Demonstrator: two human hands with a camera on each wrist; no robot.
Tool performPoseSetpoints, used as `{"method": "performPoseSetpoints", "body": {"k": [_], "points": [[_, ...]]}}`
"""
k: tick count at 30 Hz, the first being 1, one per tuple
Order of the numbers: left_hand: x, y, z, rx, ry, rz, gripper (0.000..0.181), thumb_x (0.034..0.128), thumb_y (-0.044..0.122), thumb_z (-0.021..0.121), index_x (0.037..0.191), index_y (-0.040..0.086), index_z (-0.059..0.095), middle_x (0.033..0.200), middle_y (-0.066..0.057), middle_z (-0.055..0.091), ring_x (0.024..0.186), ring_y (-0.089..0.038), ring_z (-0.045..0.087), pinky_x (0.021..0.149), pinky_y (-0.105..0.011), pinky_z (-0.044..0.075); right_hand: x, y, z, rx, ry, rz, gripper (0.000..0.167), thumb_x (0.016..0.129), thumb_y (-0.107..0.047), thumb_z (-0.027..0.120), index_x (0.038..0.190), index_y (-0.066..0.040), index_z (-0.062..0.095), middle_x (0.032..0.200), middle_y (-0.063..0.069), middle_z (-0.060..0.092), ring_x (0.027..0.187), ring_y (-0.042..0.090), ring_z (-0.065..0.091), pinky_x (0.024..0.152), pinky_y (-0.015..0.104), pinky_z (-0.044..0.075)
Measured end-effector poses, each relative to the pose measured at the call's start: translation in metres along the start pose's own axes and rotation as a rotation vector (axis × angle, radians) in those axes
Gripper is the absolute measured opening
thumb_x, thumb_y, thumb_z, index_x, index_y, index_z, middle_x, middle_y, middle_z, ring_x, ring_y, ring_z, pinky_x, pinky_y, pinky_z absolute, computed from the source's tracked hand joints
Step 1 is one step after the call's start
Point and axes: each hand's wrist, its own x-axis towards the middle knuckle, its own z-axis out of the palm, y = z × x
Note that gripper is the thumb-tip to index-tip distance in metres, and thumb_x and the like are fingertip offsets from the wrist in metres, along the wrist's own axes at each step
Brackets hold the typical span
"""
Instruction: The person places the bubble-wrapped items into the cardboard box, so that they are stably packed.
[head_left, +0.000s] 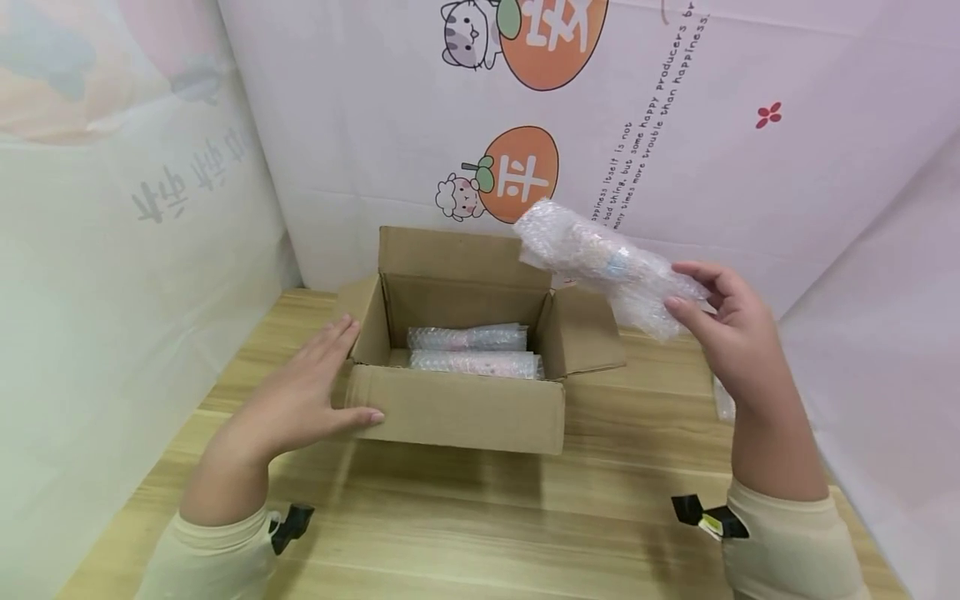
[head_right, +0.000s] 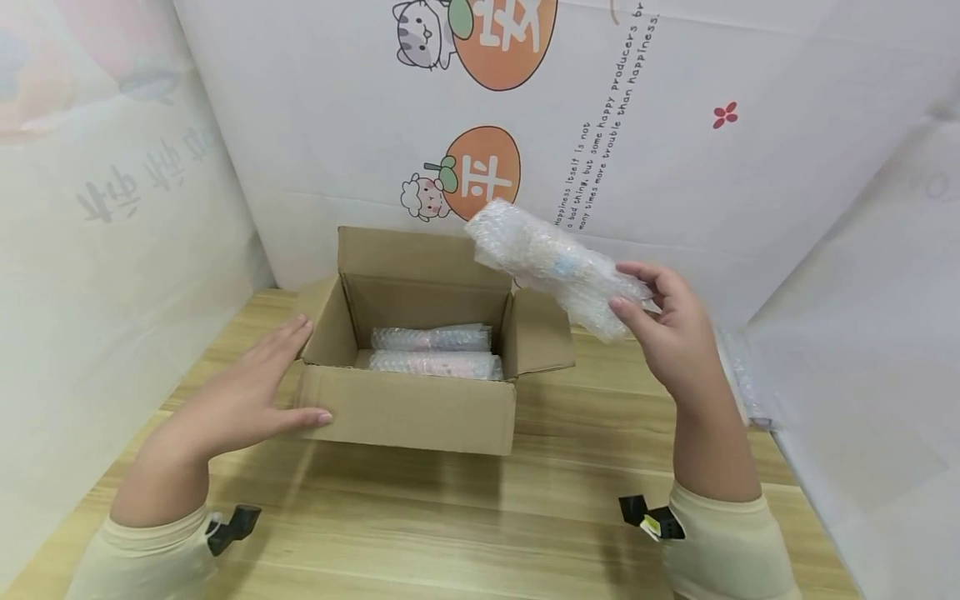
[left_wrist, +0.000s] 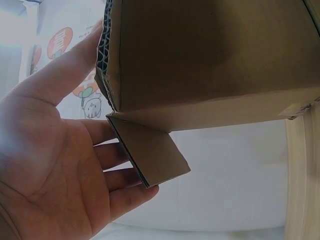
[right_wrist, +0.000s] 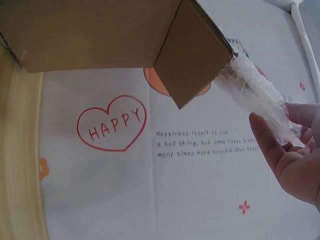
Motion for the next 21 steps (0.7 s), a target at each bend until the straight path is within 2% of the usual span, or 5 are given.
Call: {"method": "performPoseSetpoints", "body": {"k": [5, 11, 16, 21], "points": [[0.000, 0.000, 0.000, 0.005, 0.002, -0.004, 0.121, 0.0753, 0.078, 0.061, 0.159, 0.014, 0.001, 0.166, -0.006, 0.001, 0.152, -0.034, 0.007, 0.121, -0.058, 0.017, 0.015, -0.015, 0.012, -0.085, -0.124, -0.022, 0.042, 0.095, -0.014, 0.066, 0.134, -0.007, 0.056, 0.134, 0.001, 0.055, 0.115, 0.003, 0.052, 0.084, 0.006, 0.049], [-0.001, 0.002, 0.000, 0.005, 0.016, -0.002, 0.120, 0.0752, 0.078, 0.061, 0.159, 0.015, 0.003, 0.166, -0.007, 0.003, 0.152, -0.035, 0.009, 0.121, -0.057, 0.017, 0.033, -0.027, 0.030, -0.115, -0.262, -0.028, 0.040, 0.095, -0.019, 0.065, 0.134, -0.012, 0.057, 0.129, 0.003, 0.058, 0.108, 0.005, 0.055, 0.082, 0.008, 0.049], [-0.001, 0.002, 0.000, 0.008, 0.022, -0.003, 0.120, 0.0753, 0.078, 0.061, 0.159, 0.014, 0.003, 0.166, -0.008, 0.004, 0.152, -0.035, 0.010, 0.121, -0.057, 0.018, 0.050, -0.035, 0.046, -0.148, -0.370, -0.020, 0.038, 0.095, -0.022, 0.065, 0.132, -0.017, 0.058, 0.134, -0.001, 0.058, 0.116, 0.006, 0.053, 0.086, 0.011, 0.046], [-0.002, 0.002, 0.000, 0.009, 0.017, -0.008, 0.121, 0.0750, 0.079, 0.060, 0.159, 0.014, 0.003, 0.166, -0.008, 0.003, 0.151, -0.036, 0.010, 0.121, -0.057, 0.018, 0.066, -0.039, 0.062, -0.146, -0.452, -0.067, 0.035, 0.095, -0.020, 0.066, 0.130, -0.018, 0.060, 0.142, -0.004, 0.054, 0.125, 0.011, 0.049, 0.094, 0.025, 0.045]]}}
